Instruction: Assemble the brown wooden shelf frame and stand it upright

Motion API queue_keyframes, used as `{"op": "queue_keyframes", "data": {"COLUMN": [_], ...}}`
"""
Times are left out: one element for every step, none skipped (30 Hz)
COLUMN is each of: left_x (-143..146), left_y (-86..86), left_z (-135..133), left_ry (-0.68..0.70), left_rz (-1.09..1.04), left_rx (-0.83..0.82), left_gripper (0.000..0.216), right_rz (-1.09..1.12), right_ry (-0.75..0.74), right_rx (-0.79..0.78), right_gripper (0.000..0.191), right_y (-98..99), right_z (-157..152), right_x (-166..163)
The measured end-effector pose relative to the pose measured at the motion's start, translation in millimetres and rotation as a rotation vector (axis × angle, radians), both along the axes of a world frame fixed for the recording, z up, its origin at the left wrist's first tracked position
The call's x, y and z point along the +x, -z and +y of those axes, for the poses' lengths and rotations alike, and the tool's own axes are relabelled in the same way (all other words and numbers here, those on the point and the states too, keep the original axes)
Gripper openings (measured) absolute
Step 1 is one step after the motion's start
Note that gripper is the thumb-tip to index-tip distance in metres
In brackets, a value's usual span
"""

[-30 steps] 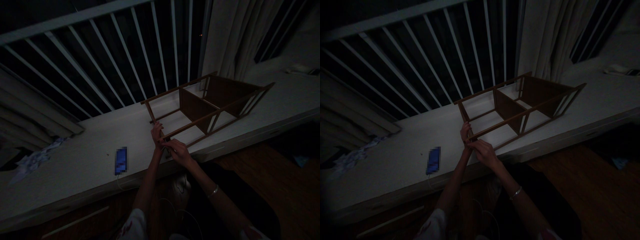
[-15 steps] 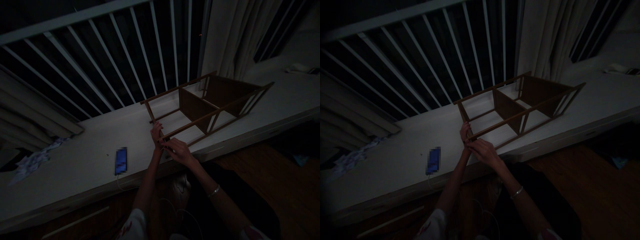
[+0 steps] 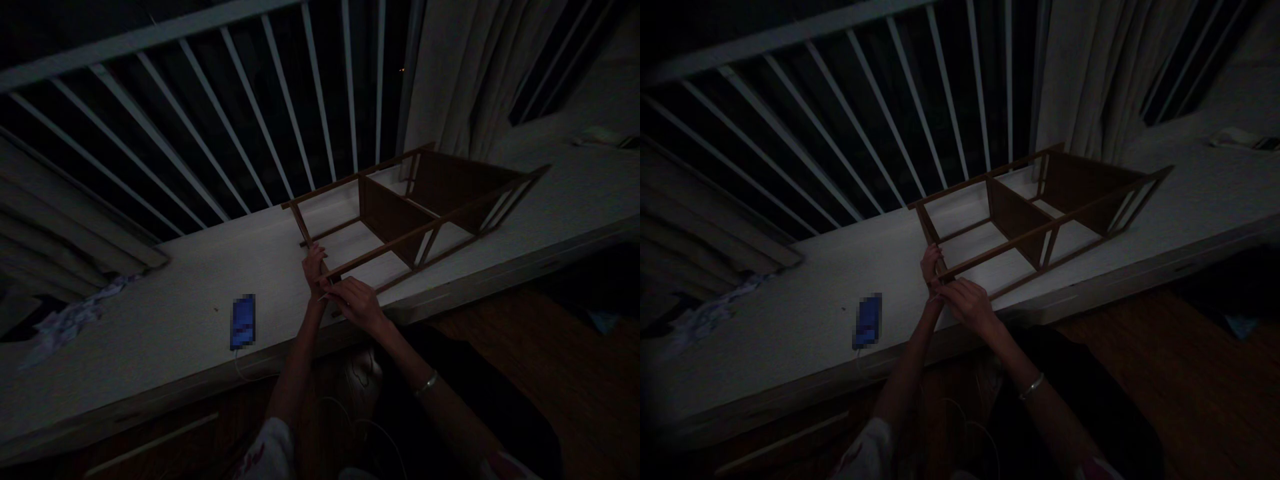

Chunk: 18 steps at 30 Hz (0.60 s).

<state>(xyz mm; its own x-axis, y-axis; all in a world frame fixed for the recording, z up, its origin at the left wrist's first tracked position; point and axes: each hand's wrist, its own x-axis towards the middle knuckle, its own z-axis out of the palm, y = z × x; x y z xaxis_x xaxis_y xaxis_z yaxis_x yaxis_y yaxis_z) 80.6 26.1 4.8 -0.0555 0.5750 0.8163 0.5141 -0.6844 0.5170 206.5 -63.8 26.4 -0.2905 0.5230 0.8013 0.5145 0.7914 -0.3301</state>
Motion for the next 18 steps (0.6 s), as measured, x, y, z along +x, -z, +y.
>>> {"op": "queue_keyframes", "data": {"left_x": [-0.1,-0.2,-0.3,-0.4,-0.5,-0.4,-0.3,-0.2,0.0,0.1,0.2,0.1,0.0,-0.2,-0.5,-0.7,-1.0,-1.2], "left_y": [0.3,0.6,0.7,0.7,0.7,0.6,0.4,0.2,0.1,0.0,0.0,0.1,0.3,0.6,0.8,1.1,1.2,1.3], "left_z": [0.6,1.2,1.4,1.5,1.2,0.8,0.2,-0.4,-0.8,-1.1,-1.1,-0.8,-0.3,0.3,0.8,1.3,1.7,1.9], "left_ry": [-0.006,-0.011,-0.015,-0.016,-0.014,-0.012,-0.013,-0.016,-0.021,-0.027,-0.031,-0.033,-0.032,-0.029,-0.024,-0.019,-0.015,-0.012], "left_rz": [-0.002,-0.002,-0.002,0.001,0.005,0.010,0.012,0.012,0.012,0.012,0.013,0.016,0.021,0.024,0.028,0.032,0.033,0.032], "left_rx": [-0.010,-0.019,-0.026,-0.029,-0.027,-0.022,-0.017,-0.016,-0.014,-0.016,-0.018,-0.017,-0.012,-0.006,0.001,0.007,0.013,0.015], "left_gripper": [0.056,0.053,0.052,0.051,0.051,0.052,0.053,0.054,0.055,0.055,0.056,0.057,0.058,0.060,0.062,0.064,0.067,0.070], "right_rz": [0.004,0.010,0.017,0.026,0.036,0.045,0.053,0.063,0.074,0.085,0.096,0.108,0.118,0.127,0.136,0.145,0.152,0.158], "right_ry": [0.009,0.017,0.024,0.030,0.036,0.041,0.045,0.050,0.056,0.062,0.064,0.063,0.058,0.051,0.044,0.039,0.037,0.037], "right_rx": [0.001,0.001,0.000,-0.002,-0.005,-0.007,-0.010,-0.010,-0.009,-0.009,-0.010,-0.014,-0.021,-0.032,-0.042,-0.050,-0.056,-0.061], "right_gripper": [0.017,0.017,0.018,0.018,0.018,0.018,0.018,0.018,0.018,0.017,0.017,0.016,0.016,0.015,0.015,0.015,0.014,0.013], "right_y": [0.1,0.4,0.6,0.9,1.1,1.2,1.2,1.0,0.7,0.3,-0.3,-1.0,-1.6,-2.2,-2.8,-3.2,-3.6,-3.9], "right_z": [-0.3,-0.5,-0.9,-1.2,-1.5,-1.8,-2.0,-2.2,-2.4,-2.6,-2.9,-3.1,-3.4,-3.8,-4.2,-4.5,-4.9,-5.2], "right_x": [-0.4,-0.7,-1.1,-1.5,-1.8,-2.1,-2.4,-2.6,-2.9,-3.1,-3.4,-3.7,-4.0,-4.3,-4.6,-4.9,-5.1,-5.4]}}
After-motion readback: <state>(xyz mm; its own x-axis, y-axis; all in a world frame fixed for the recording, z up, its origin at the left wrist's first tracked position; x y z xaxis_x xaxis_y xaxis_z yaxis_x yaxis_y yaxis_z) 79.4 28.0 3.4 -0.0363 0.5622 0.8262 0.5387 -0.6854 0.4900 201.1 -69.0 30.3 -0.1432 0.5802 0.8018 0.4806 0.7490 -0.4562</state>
